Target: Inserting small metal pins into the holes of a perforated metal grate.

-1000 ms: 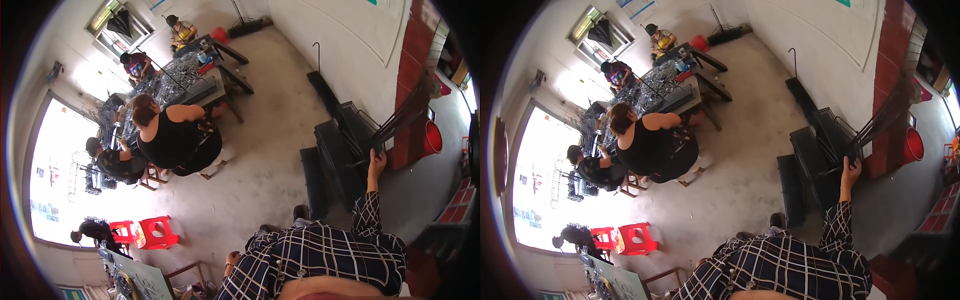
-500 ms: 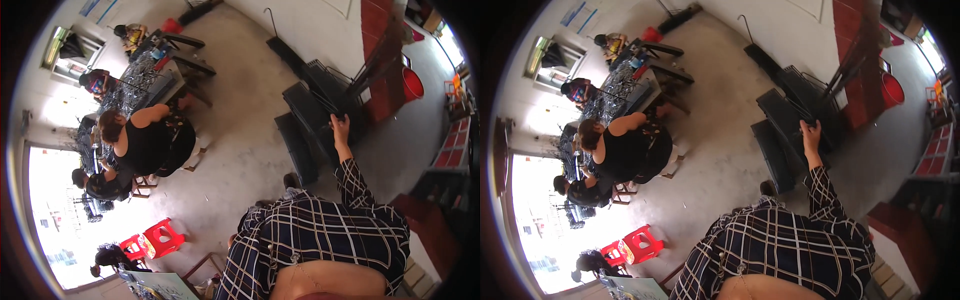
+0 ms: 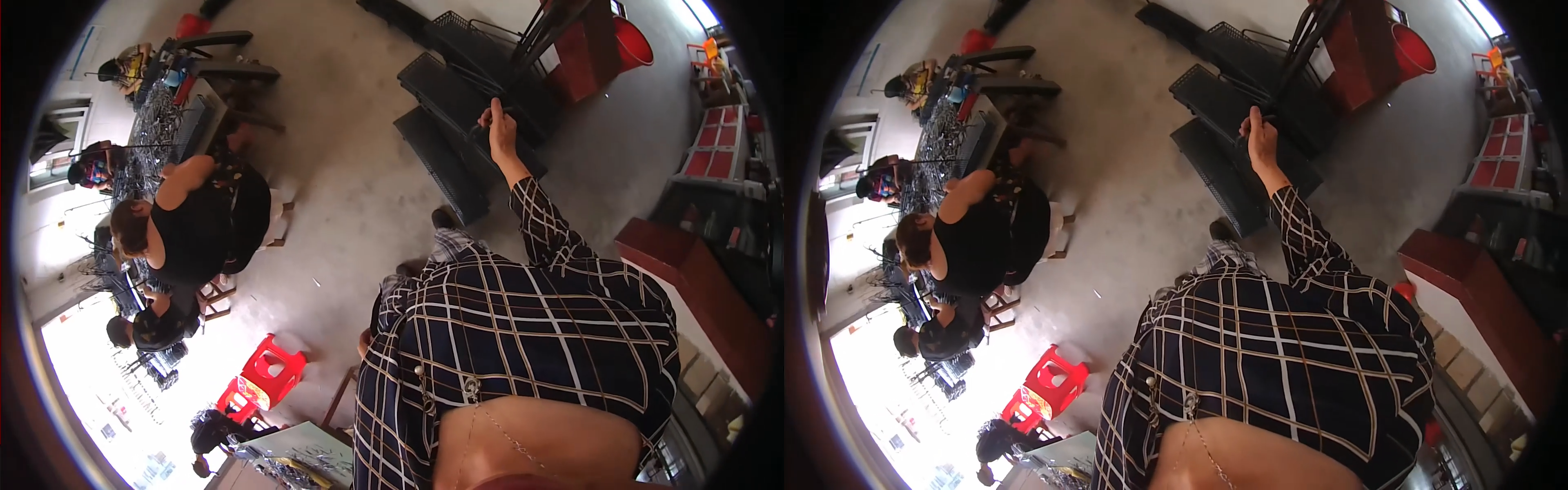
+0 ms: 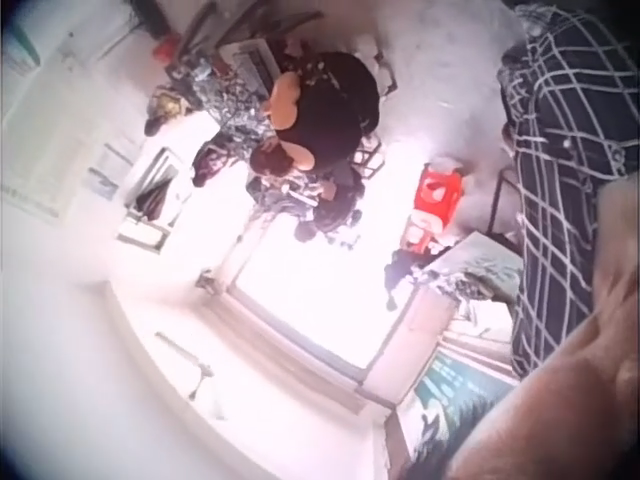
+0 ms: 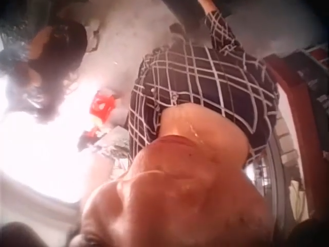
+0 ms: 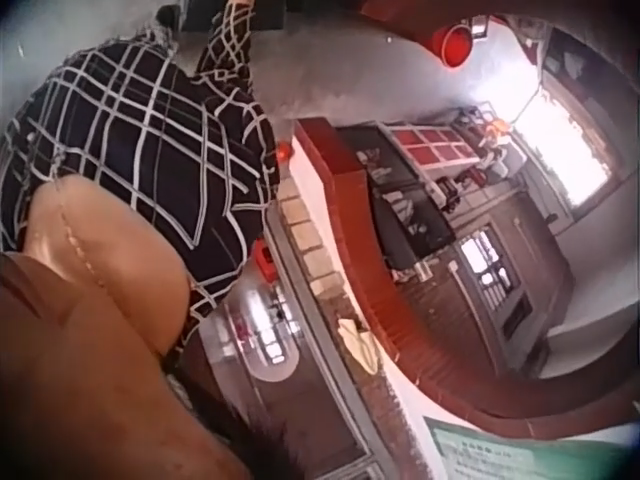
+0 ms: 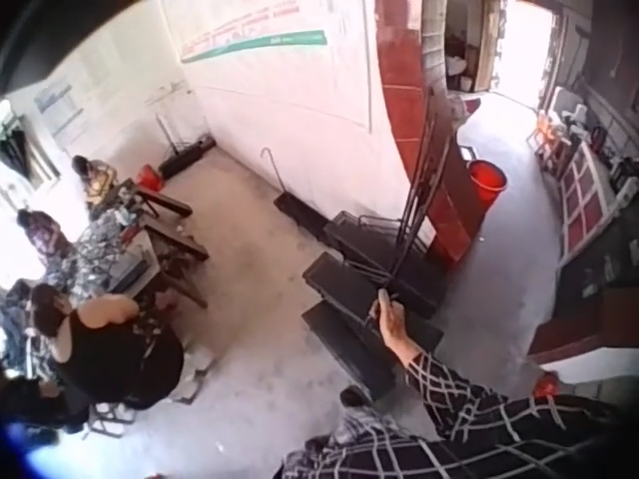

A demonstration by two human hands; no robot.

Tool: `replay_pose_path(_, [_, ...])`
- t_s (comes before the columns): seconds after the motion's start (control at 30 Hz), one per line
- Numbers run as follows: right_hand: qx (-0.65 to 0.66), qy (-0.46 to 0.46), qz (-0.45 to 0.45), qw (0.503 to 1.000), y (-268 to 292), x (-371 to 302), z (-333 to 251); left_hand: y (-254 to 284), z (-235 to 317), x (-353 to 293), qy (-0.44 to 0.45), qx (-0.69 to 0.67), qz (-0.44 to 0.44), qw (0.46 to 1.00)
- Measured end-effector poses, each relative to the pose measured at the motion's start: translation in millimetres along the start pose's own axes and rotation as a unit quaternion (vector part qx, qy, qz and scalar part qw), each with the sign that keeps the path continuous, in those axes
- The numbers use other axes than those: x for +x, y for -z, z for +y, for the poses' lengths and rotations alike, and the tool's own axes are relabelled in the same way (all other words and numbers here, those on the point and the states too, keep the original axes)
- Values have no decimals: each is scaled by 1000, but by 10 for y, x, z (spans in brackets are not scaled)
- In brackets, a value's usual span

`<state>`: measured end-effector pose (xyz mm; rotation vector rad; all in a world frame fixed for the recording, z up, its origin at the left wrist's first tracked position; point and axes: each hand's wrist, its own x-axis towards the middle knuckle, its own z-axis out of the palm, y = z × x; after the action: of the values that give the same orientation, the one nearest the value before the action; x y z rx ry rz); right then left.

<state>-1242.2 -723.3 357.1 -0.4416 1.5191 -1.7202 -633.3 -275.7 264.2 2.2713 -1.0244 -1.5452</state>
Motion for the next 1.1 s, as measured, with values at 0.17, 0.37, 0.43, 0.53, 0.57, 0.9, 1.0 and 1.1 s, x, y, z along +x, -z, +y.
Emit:
replay_pose_path(0.17, [-72,20,60,995,233,-216,-73,-238,-101,117,-10,-8,-4,1000])
replay_pose_path(0.37, [-70,-2,78,994,-61,-785,-84,-425,-263,435,-40,50,65,996])
replay_pose_path(0.43, [-55,-34,74,995,-72,-916,-182,-454,-278,380,-54,47,62,996])
replay_pose_path(0.53, [-93,-33,35,995,-21,-1145,-296,-557,-111,301,-56,32,86,994])
replay_pose_path(0.57, [-98,-45,26,994,-39,-1223,-310,-574,-47,257,-22,-16,86,996])
replay_pose_path(0.9, [-121,-80,-94,985,-164,-1727,-433,-632,1076,-147,21,-83,124,989])
replay_pose_path(1.0, [-133,-111,-157,972,-400,-2055,-547,-710,740,-14,-34,-92,155,983])
replay_pose_path(1.1, [-140,-147,-224,953,-646,-2546,-595,-642,724,116,-41,-97,194,975])
